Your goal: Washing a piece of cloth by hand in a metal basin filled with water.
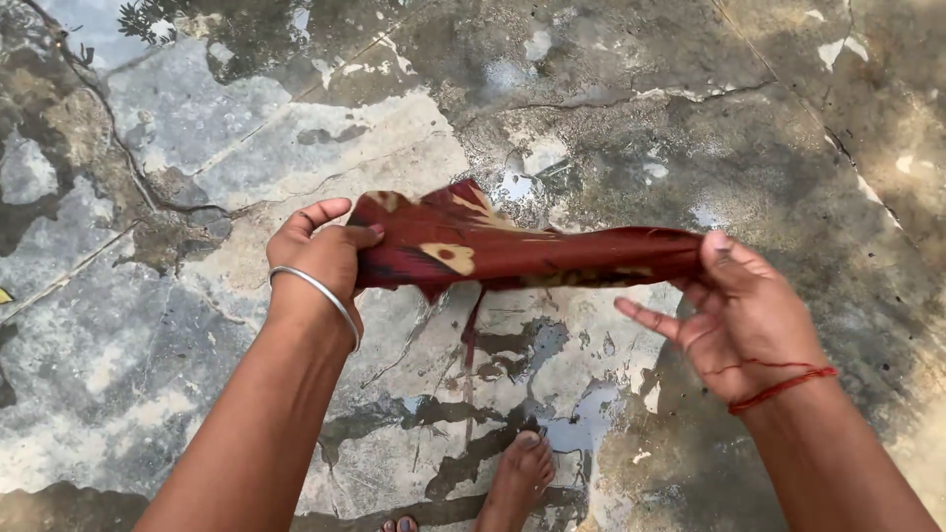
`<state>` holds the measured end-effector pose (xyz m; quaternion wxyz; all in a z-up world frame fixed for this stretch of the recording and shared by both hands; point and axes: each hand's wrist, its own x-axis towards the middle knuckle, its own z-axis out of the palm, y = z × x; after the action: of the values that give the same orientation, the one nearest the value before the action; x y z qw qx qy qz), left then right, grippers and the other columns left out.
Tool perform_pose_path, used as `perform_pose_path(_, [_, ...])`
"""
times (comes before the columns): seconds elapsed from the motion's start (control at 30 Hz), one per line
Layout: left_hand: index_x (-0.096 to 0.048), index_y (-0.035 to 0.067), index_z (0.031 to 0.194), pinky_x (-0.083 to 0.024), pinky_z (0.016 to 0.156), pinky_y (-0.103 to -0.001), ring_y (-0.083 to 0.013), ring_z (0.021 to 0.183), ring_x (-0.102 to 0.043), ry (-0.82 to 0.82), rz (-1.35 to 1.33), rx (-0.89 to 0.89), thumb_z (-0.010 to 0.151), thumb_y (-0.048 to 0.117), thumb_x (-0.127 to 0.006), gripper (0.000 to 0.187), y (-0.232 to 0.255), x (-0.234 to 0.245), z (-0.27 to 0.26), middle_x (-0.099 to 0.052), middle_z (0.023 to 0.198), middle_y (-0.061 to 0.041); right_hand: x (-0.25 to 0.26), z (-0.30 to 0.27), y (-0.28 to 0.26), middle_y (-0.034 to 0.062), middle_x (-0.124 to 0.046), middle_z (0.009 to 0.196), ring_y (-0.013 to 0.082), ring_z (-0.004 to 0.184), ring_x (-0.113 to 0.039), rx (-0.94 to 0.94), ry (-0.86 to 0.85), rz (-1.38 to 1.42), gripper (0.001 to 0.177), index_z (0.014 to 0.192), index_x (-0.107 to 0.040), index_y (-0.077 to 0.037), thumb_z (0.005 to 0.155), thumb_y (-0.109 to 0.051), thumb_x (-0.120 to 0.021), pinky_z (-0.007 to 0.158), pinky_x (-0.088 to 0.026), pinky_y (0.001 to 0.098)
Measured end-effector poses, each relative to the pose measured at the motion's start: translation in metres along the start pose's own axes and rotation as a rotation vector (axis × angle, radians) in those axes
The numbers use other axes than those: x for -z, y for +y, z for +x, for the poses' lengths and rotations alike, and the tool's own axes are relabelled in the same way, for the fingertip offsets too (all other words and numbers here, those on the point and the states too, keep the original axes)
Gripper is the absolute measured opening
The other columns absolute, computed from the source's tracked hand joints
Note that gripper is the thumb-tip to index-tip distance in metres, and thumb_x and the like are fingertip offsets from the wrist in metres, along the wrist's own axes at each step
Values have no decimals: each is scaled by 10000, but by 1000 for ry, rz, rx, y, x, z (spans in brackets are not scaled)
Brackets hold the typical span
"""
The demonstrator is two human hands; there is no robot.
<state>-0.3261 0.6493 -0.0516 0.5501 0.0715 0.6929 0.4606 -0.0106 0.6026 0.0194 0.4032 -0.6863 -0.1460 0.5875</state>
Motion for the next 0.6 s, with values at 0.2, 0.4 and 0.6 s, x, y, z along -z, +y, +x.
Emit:
perform_pose_path(0.2, [-646, 24, 1036, -584, 625, -324, -181, 728, -710, -246, 142, -69, 823, -144, -637, 271, -8, -83, 18, -715, 949, -141, 59, 52, -47, 105, -686, 1025, 262, 1106, -718, 194, 123, 253, 212, 948, -524, -99, 1057, -280, -544, 1005, -518, 580])
perform_pose_path(0.4, [-639, 73, 1021, -582, 597, -298, -150, 673, -667, -401, -128, -199, 806, -190, -523, 358, 17, -218, -5, -695, 831, -78, 148, 105, -105, 56, -653, 925, 220, 978, -705, 419, 184, 311, 95, 917, -577, -99, 972, -97, -654, 999, -562, 555])
perform_pose_path(0.6, [-634, 53, 1012, -601, 649, -334, -191, 706, -689, -689, -213, -424, 812, -210, -517, 350, -11, -292, -31, -561, 725, -24, 235, 117, -94, 34, -611, 961, 203, 946, -699, 639, 209, 293, 224, 919, -540, -107, 1058, -31, -698, 1050, -601, 511])
